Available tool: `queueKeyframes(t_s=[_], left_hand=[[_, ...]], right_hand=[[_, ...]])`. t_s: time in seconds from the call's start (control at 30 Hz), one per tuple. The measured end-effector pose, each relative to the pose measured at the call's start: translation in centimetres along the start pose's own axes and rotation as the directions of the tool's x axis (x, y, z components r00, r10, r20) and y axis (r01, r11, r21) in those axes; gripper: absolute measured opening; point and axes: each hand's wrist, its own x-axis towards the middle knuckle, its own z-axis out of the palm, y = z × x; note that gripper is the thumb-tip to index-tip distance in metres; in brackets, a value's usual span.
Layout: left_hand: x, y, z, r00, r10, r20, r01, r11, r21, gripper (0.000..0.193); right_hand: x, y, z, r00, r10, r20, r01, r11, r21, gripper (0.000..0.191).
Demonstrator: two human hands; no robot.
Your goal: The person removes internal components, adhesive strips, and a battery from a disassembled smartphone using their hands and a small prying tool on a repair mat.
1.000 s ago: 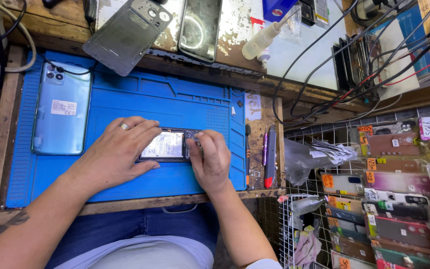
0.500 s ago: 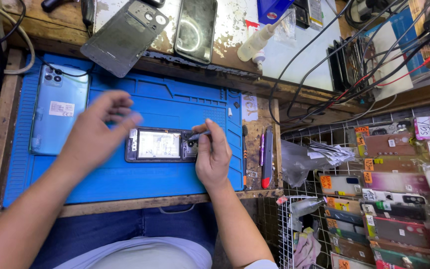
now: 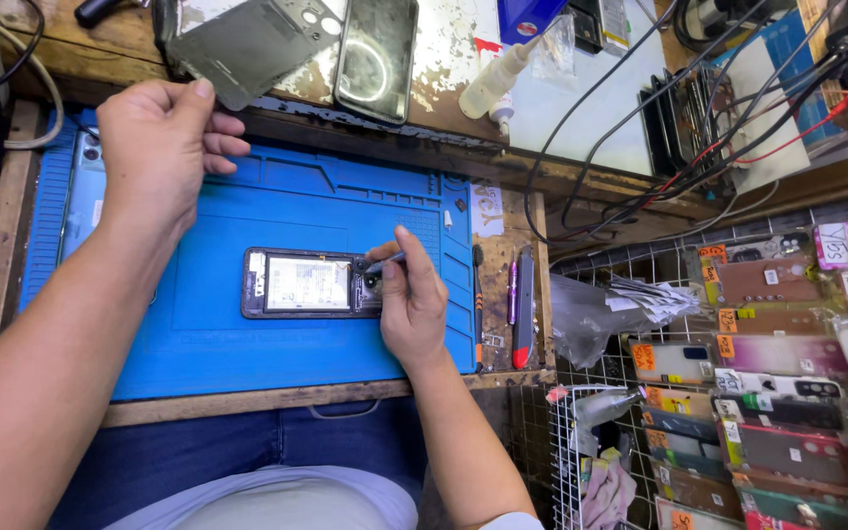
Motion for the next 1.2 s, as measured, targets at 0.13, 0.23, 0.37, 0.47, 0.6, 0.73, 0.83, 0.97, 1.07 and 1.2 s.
queueKeyframes(t_s=[0.13,0.23,0.37,0.47,0.6,0.73,0.83,0.97,1.07,1.2], left_hand=[[-0.6,-0.4,0.3,1.000,0.018,-0.009,-0.017,0.996,0.087,0.024],[-2.1,-1.3,-0.3,0.988,0.117,0.100,-0.137,0.963,0.230,0.021],[-3.5,-3.0,-1.5,0.931,0.209,0.300,-0.339,0.800,0.496,0.021],[-4.1,-3.7,-2.4,0.806,0.331,0.491,-0.589,0.532,0.609,0.023],[-5.2,-4.2,-2.5,0.662,0.205,0.721,-0.726,0.414,0.549,0.036],[-5.7,-4.9,-2.2,0.623,0.066,0.780,-0.729,0.412,0.547,0.046],[-5.2,-5.3,-2.3,0.621,0.022,0.784,-0.726,0.392,0.564,0.046],[-4.6,-5.7,-2.3,0.620,0.037,0.784,-0.735,0.377,0.564,0.044],[-4.3,-5.8,-2.4,0.622,0.040,0.782,-0.735,0.373,0.566,0.043],[-4.0,-6.1,-2.3,0.624,0.085,0.777,-0.741,0.379,0.554,0.039]], right_hand=[[0.1,0.6,-0.3,0.994,-0.108,-0.026,0.103,0.982,-0.159,0.040],[0.5,1.2,-0.5,0.989,0.125,0.073,-0.137,0.971,0.194,0.044],[0.7,1.4,0.2,0.996,-0.039,0.078,0.039,0.999,0.001,0.050],[0.7,1.1,0.8,0.992,0.053,0.119,-0.065,0.993,0.102,0.046],[0.6,0.7,0.8,0.998,-0.053,0.032,0.056,0.995,-0.079,0.041],[0.5,0.7,0.5,0.991,0.129,0.046,-0.134,0.985,0.106,0.043],[0.6,1.1,0.9,0.992,0.088,0.088,-0.101,0.983,0.156,0.042],[1.0,1.7,1.4,1.000,-0.003,0.025,0.005,0.997,-0.081,0.048],[0.9,2.0,1.5,0.993,0.119,0.012,-0.119,0.991,0.057,0.050],[0.3,2.7,1.7,0.985,0.141,-0.096,-0.116,0.966,0.231,0.054]])
